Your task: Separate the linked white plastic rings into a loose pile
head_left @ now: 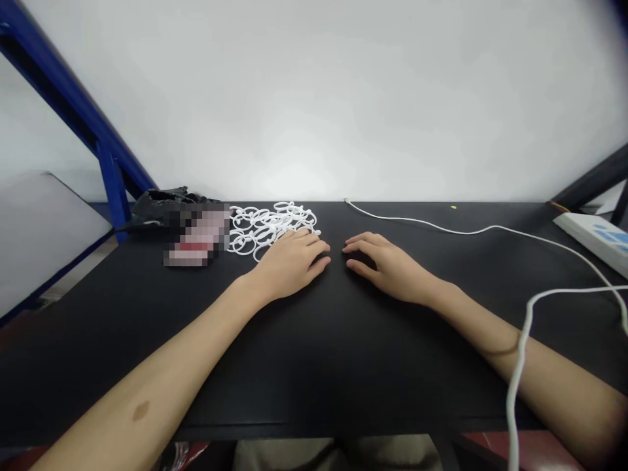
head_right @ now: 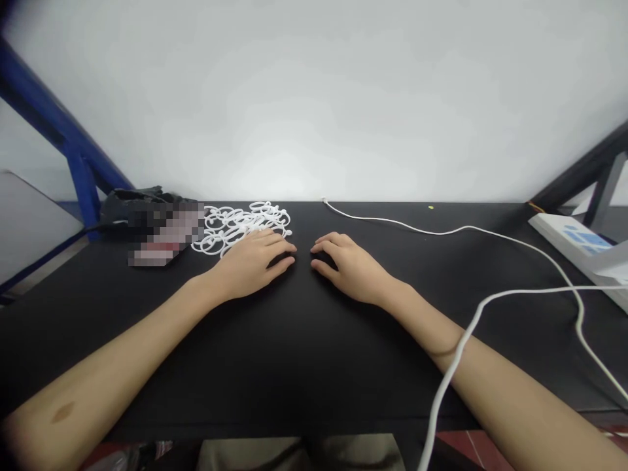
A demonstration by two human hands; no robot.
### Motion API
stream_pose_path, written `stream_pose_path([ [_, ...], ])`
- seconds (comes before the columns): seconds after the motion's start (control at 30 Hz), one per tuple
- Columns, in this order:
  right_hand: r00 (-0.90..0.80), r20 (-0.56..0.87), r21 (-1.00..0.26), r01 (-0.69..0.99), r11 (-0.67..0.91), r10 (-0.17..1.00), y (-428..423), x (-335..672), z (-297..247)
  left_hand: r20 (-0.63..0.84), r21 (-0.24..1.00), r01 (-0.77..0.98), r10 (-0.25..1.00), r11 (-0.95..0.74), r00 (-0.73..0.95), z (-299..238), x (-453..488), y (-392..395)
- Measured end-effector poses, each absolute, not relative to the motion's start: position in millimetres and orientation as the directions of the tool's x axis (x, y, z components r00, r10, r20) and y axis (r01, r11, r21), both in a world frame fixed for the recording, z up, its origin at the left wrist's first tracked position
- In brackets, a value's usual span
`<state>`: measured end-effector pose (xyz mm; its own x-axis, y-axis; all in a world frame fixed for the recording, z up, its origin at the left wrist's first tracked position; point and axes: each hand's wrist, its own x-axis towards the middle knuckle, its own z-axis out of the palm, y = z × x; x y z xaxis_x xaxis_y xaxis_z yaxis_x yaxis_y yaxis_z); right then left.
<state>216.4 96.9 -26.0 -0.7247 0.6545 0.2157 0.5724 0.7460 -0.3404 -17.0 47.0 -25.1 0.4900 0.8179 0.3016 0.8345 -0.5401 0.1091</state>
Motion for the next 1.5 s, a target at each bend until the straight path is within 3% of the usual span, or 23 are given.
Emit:
stream_pose_path([
  [0.2,-0.731,0.206,-0.346,0.567,0.747,0.650,97,218,-27,0.357,0.065,0.846,0.804,-0.529,0.475,-26,-19,47],
  [0.3,-0.733,0.204,-0.352,0.564,0.747,0.649,97,217,-26,0.391,0.005,0.900,0.829,-0.436,0.400,-26,-17,47],
  [0.43,-0.735,0.202,-0.362,0.559,0.746,0.648,97,217,-25,0.294,-0.069,0.958,0.912,-0.279,0.287,-25,-21,50],
  [0.57,-0.735,0.192,-0.365,0.561,0.743,0.650,96,218,-25,0.255,-0.115,0.962,0.929,-0.246,0.268,-26,-26,52],
  [0.8,-0.739,0.205,-0.362,0.552,0.751,0.641,97,218,-25,0.369,-0.162,0.958,0.886,-0.237,0.282,-28,-27,52],
  [0.93,-0.738,0.199,-0.363,0.556,0.748,0.645,96,218,-25,0.506,-0.164,0.955,0.810,-0.246,0.295,-26,-27,51],
  [1.07,-0.683,0.253,-0.426,0.558,0.712,0.686,93,217,-27,0.653,-0.079,0.901,0.661,-0.426,0.370,-23,-22,48],
  [1.17,-0.662,0.341,-0.511,0.465,0.722,0.668,89,214,-26,0.662,0.032,0.796,0.609,-0.605,0.437,-25,-13,44],
  [1.3,-0.728,0.413,-0.479,0.337,0.810,0.547,85,211,-23,0.580,0.150,0.706,0.640,-0.692,0.504,-28,-4,38],
  [1.5,-0.731,0.374,-0.460,0.388,0.799,0.570,85,212,-20,0.382,0.220,0.761,0.772,-0.610,0.508,-20,-1,34],
])
